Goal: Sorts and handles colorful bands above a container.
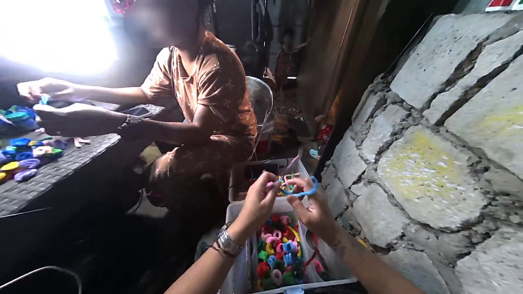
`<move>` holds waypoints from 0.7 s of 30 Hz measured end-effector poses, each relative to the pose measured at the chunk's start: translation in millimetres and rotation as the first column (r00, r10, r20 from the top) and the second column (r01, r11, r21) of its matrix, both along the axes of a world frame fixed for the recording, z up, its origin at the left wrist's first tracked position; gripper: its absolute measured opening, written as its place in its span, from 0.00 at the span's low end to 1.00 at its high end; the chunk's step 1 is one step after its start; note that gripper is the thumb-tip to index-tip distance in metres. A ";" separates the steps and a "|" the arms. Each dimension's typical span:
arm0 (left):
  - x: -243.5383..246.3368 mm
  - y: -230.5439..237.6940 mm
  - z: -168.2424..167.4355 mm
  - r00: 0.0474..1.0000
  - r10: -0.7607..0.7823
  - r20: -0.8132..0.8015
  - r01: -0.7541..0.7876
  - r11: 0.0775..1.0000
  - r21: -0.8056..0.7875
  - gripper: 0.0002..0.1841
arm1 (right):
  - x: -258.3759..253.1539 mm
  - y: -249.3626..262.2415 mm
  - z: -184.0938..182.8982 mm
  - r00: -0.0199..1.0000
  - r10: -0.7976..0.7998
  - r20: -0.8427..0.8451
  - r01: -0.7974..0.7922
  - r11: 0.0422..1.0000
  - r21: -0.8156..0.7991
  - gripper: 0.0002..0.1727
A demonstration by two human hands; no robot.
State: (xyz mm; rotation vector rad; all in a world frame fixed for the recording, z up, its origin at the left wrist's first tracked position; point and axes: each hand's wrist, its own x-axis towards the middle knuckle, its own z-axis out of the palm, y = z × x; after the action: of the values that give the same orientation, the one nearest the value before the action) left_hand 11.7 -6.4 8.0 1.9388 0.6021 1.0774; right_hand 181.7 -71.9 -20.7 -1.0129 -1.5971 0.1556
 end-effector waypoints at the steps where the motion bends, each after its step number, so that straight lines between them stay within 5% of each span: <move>1: 0.6 -1.8 0.4 0.999 -0.042 -0.016 0.042 0.999 -0.004 0.10 | -0.6 -1.8 -0.4 0.998 0.044 -0.050 -0.045 0.998 -0.034 0.17; 4: -1.4 -1.9 -0.2 0.944 -0.284 0.166 0.319 0.914 -0.251 0.06 | 1.6 -6.1 2.4 0.893 0.223 -0.391 -0.286 0.952 -0.110 0.07; 6: -5.2 0.0 0.1 0.797 -0.411 0.443 0.588 0.695 -0.414 0.04 | 9.0 -3.2 2.2 0.738 0.371 -0.564 -0.499 0.863 -0.085 0.07; 8: -6.8 3.3 -2.8 0.659 -0.462 0.594 0.743 0.522 -0.419 0.04 | 12.5 -0.4 1.0 0.605 0.487 -0.630 -0.659 0.750 -0.052 0.07; 10: -6.1 5.1 -5.1 0.593 -0.464 0.659 0.796 0.461 -0.392 0.03 | 12.9 0.7 1.2 0.480 0.553 -0.681 -0.748 0.663 0.011 0.09; 14: -6.4 6.3 -3.9 0.608 -0.330 0.722 0.732 0.585 -0.349 0.04 | 16.8 1.1 3.8 0.353 0.504 -0.788 -0.704 0.698 0.131 0.09; 17: -10.3 18.5 -3.3 0.576 -0.212 0.789 0.670 0.676 -0.307 0.04 | 19.2 5.7 13.7 0.319 0.174 -0.932 -0.480 0.877 -0.001 0.17; 19: -10.4 20.6 -6.3 0.634 -0.186 0.750 0.614 0.711 -0.343 0.05 | 13.3 9.1 20.3 0.443 -0.090 -0.892 -0.396 0.873 -0.285 0.14; 21: -8.9 18.1 -7.3 0.710 -0.169 0.683 0.560 0.724 -0.403 0.08 | 12.5 9.8 21.5 0.588 -0.139 -0.797 -0.500 0.712 -0.493 0.17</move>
State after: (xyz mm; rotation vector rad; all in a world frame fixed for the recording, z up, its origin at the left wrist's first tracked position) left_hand 2.8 11.7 0.7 1.0011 0.1064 0.9999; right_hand 194.2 -62.1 0.8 -1.0600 -0.7481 1.2881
